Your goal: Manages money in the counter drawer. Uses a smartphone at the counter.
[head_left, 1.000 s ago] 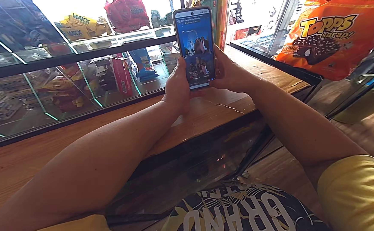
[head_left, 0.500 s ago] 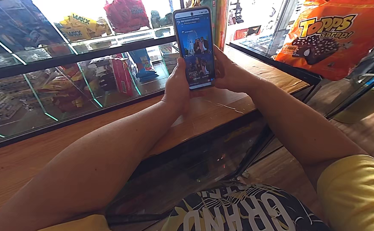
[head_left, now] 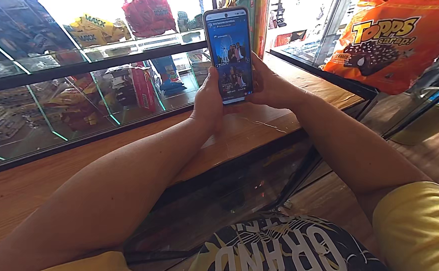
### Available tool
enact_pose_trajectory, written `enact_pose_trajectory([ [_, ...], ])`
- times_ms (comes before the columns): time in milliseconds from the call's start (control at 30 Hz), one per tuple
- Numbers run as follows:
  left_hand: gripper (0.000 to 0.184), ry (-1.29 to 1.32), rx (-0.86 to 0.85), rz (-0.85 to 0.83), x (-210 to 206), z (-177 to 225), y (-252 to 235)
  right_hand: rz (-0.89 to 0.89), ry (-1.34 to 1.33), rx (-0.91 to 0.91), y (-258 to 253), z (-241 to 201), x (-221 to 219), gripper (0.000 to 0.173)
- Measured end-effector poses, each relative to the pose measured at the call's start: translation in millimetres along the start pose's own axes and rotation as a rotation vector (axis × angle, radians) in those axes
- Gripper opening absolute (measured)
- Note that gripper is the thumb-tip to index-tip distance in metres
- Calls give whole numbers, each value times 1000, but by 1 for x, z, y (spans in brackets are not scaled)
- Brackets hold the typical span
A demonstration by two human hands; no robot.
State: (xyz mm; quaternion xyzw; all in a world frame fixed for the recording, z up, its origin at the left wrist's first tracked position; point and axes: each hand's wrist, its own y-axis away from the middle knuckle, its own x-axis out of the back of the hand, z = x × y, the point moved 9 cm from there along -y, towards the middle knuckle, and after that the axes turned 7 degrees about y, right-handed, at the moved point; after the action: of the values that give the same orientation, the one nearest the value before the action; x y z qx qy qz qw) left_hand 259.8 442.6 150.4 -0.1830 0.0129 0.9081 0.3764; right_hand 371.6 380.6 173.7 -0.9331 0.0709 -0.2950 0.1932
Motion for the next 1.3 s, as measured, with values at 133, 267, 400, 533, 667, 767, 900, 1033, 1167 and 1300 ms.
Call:
enact_pose_trajectory([
  [133,59,12,4,11,1,-1,0,10,34,7,0,1,1,110],
  [267,60,11,9,11,0,-1,0,12,36,6,1,1,1,109],
  [400,61,18,9,6,0,-1,0,12,29,10,2,-2,1,108],
  [533,62,12,1,0,0,-1,-1,14,12,13,4,-3,1,107],
  [667,61,7,19,-26,-3,0,2,10,23,15,2,-2,1,105],
  [767,39,6,14,-5,-2,-1,2,20,47,33,3,-4,2,95],
  [900,45,-8,-9,5,-2,0,1,94,78,98,3,-7,10,72],
  [1033,45,-13,4,-15,-5,-1,3,230,129,100,6,-9,22,64],
  [1167,44,-27,42,-47,-9,-4,4,319,105,125,6,-7,32,67],
  [1300,42,-27,61,-73,-10,-7,3,320,60,145,4,-5,33,67],
])
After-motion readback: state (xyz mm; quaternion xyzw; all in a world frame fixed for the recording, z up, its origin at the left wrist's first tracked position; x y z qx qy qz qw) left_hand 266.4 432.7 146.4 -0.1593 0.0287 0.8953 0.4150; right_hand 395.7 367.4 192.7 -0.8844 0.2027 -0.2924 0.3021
